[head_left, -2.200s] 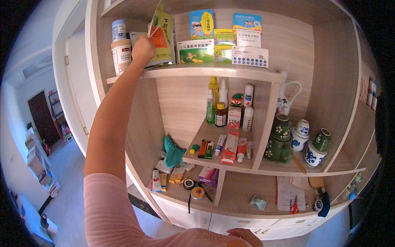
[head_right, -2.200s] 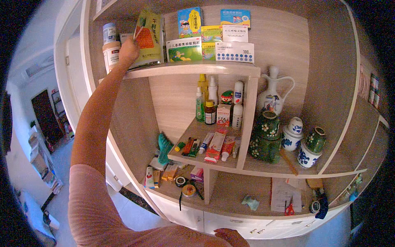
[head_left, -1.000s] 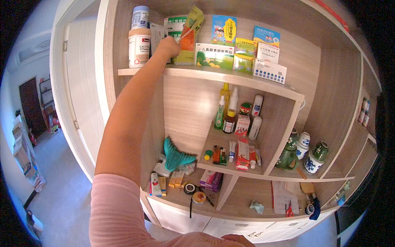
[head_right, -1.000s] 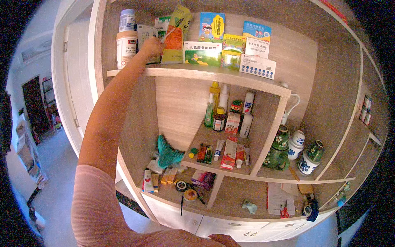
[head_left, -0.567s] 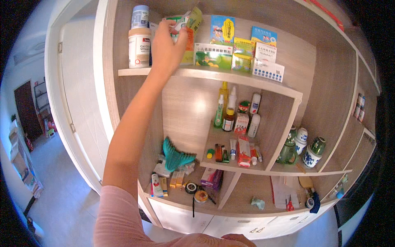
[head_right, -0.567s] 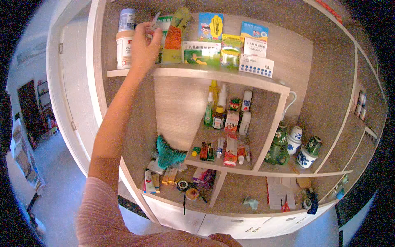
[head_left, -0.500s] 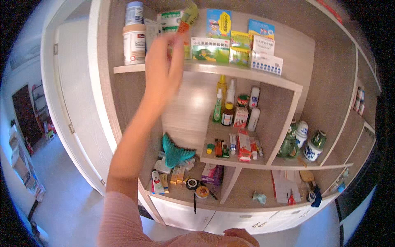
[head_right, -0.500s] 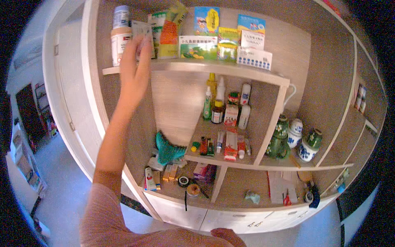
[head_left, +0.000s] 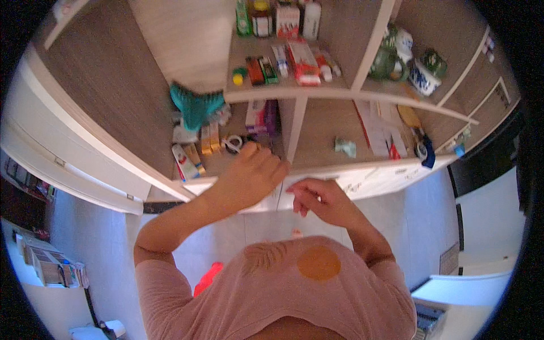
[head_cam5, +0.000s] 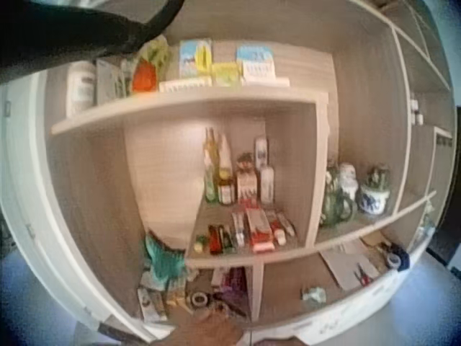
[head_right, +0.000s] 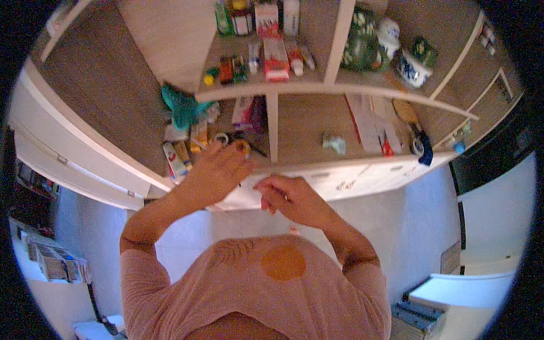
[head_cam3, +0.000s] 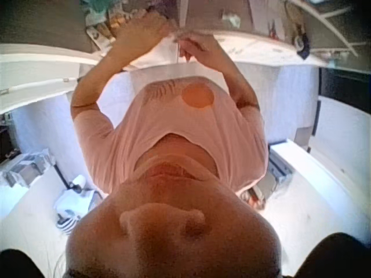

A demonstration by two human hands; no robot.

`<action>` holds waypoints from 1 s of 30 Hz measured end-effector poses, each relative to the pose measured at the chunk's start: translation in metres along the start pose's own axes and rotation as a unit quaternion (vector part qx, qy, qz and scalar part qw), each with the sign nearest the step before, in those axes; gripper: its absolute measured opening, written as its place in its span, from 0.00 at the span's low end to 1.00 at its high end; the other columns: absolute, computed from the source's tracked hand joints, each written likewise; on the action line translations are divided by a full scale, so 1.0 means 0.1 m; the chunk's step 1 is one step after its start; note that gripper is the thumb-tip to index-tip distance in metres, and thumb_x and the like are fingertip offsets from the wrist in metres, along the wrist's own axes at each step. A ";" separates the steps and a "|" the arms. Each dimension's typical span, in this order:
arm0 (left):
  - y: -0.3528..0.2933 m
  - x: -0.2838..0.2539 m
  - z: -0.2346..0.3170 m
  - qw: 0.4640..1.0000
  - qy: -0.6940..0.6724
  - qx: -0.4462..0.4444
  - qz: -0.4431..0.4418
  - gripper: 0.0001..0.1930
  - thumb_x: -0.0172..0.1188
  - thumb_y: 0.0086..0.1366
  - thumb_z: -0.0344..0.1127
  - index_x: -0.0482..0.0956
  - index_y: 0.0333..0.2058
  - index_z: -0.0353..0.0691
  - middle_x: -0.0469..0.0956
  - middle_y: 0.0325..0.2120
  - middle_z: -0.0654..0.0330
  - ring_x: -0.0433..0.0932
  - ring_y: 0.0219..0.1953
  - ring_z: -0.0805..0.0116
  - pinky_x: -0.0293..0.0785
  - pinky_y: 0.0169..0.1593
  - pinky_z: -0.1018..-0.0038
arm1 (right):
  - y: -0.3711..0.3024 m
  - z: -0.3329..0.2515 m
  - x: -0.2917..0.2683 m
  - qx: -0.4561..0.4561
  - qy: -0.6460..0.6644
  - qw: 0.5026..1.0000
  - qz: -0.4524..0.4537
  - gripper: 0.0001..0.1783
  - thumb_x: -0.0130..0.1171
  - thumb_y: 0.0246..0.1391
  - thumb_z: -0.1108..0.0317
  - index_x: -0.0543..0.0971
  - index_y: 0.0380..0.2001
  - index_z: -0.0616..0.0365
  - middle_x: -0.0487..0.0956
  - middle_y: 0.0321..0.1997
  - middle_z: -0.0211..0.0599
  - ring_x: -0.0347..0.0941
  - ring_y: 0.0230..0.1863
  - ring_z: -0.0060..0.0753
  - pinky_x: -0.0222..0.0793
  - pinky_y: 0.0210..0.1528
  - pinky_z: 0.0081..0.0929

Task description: The person cleans a wooden shelving unit by first removing various items like boxes, bottles, and papers. They then wipe the empty shelves with a cloth and proceed to place the items back onto the shelves in an organized manner.

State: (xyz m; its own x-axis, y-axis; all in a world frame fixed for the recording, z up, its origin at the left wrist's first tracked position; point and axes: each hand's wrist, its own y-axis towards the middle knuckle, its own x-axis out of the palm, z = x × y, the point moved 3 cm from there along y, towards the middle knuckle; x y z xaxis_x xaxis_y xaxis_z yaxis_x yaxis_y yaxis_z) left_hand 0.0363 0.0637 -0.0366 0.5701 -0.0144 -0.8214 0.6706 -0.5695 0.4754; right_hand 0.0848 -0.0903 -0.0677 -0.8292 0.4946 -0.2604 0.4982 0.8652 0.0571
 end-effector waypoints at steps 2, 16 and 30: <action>0.01 -0.05 -0.01 1.000 0.015 -0.013 -0.009 0.09 0.50 0.47 0.35 0.72 0.29 0.43 0.66 0.20 0.65 0.67 0.27 0.70 0.57 0.35 0.71 | -0.04 0.04 -0.01 0.012 -0.009 0.999 0.038 0.09 0.44 0.55 0.69 0.72 0.36 0.61 0.73 0.21 0.34 0.68 0.20 0.20 0.66 0.24 0.19; -0.72 1.01 0.58 0.383 -0.813 -0.436 0.055 0.20 0.48 0.60 0.41 0.63 0.46 0.34 0.69 0.43 0.54 0.68 0.47 0.61 0.63 0.52 0.66 | -0.17 0.92 0.20 0.133 0.120 0.983 0.042 0.10 0.48 0.54 0.66 0.72 0.34 0.61 0.72 0.19 0.31 0.67 0.20 0.18 0.66 0.22 0.17; -2.20 1.70 -0.48 0.706 -0.236 -0.667 -0.017 0.17 0.51 0.52 0.31 0.63 0.40 0.28 0.74 0.19 0.43 0.75 0.26 0.49 0.70 0.30 0.61 | -0.32 1.28 0.39 0.198 -0.007 0.979 -0.047 0.12 0.49 0.52 0.65 0.73 0.37 0.60 0.77 0.29 0.40 0.73 0.29 0.27 0.68 0.33 0.25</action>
State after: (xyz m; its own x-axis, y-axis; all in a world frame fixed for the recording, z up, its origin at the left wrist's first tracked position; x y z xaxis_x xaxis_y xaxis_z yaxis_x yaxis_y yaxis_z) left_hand 0.0083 0.2257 -0.2657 0.5320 -0.4705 -0.7040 0.7099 0.7010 0.0681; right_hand 0.0689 -0.1092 -0.2026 -0.8745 0.4101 -0.2591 0.4804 0.8061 -0.3455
